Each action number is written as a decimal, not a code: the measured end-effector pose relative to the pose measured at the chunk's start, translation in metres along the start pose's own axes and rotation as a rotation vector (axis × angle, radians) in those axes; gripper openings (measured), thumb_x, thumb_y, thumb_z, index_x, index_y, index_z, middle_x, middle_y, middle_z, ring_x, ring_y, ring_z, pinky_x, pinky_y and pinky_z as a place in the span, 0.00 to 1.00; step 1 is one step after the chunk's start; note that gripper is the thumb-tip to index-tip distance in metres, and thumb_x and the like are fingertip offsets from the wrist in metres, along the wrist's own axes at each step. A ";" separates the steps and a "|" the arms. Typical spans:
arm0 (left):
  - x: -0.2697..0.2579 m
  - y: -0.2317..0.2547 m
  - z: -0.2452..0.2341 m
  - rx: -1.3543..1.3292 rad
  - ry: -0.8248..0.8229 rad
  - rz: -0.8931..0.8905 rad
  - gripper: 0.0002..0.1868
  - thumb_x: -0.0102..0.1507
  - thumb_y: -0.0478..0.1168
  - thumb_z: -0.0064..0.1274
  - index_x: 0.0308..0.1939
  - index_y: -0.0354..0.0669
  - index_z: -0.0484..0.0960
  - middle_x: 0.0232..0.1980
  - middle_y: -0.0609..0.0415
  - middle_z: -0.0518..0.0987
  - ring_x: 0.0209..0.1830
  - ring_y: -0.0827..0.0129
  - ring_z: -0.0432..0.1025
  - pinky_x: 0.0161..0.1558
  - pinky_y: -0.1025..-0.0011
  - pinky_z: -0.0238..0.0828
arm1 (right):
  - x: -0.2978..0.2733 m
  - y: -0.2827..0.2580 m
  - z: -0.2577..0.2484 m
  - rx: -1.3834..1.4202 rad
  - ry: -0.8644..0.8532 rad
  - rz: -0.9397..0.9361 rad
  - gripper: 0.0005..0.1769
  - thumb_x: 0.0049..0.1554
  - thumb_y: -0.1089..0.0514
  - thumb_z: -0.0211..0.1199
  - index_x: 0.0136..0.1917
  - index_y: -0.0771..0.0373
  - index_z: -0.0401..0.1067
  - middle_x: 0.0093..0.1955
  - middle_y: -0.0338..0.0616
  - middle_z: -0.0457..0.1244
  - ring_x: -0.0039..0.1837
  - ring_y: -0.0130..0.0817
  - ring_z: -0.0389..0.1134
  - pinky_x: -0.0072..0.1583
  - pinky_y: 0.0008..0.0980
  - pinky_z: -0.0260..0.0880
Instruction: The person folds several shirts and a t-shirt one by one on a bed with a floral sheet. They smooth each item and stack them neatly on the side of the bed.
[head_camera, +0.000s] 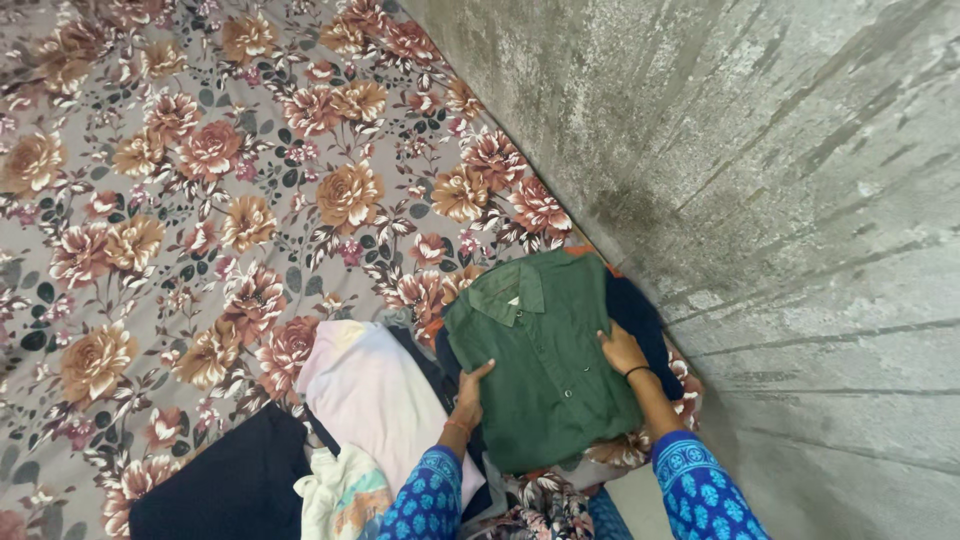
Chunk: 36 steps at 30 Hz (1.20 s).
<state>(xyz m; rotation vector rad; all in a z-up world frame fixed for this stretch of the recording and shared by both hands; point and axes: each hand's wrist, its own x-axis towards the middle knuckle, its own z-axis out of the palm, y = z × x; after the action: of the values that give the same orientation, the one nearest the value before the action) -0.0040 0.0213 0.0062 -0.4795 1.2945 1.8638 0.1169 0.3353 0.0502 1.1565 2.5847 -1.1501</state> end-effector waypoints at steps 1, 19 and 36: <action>0.002 0.003 0.005 0.024 -0.020 0.061 0.29 0.56 0.41 0.62 0.60 0.38 0.75 0.54 0.46 0.81 0.50 0.58 0.77 0.53 0.61 0.75 | -0.003 -0.001 -0.003 0.025 0.029 -0.060 0.29 0.62 0.48 0.55 0.74 0.58 0.63 0.68 0.62 0.63 0.70 0.61 0.62 0.69 0.51 0.63; -0.035 0.018 0.056 0.327 -0.369 0.290 0.19 0.58 0.32 0.57 0.53 0.29 0.81 0.47 0.49 0.85 0.42 0.65 0.78 0.48 0.68 0.74 | -0.160 0.049 -0.043 0.039 0.643 -0.241 0.26 0.60 0.56 0.59 0.70 0.63 0.68 0.64 0.63 0.65 0.66 0.63 0.65 0.63 0.50 0.65; -0.161 -0.103 0.171 0.591 -0.902 0.257 0.19 0.60 0.33 0.57 0.55 0.30 0.82 0.48 0.52 0.84 0.44 0.69 0.76 0.50 0.71 0.72 | -0.462 0.152 -0.059 0.266 0.965 0.319 0.24 0.66 0.50 0.56 0.69 0.67 0.69 0.58 0.65 0.68 0.62 0.63 0.68 0.59 0.48 0.67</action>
<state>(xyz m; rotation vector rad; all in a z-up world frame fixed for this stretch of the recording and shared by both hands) 0.1968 0.1287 0.1236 0.7872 1.1825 1.4676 0.5599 0.1600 0.1657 2.5944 2.6399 -1.0301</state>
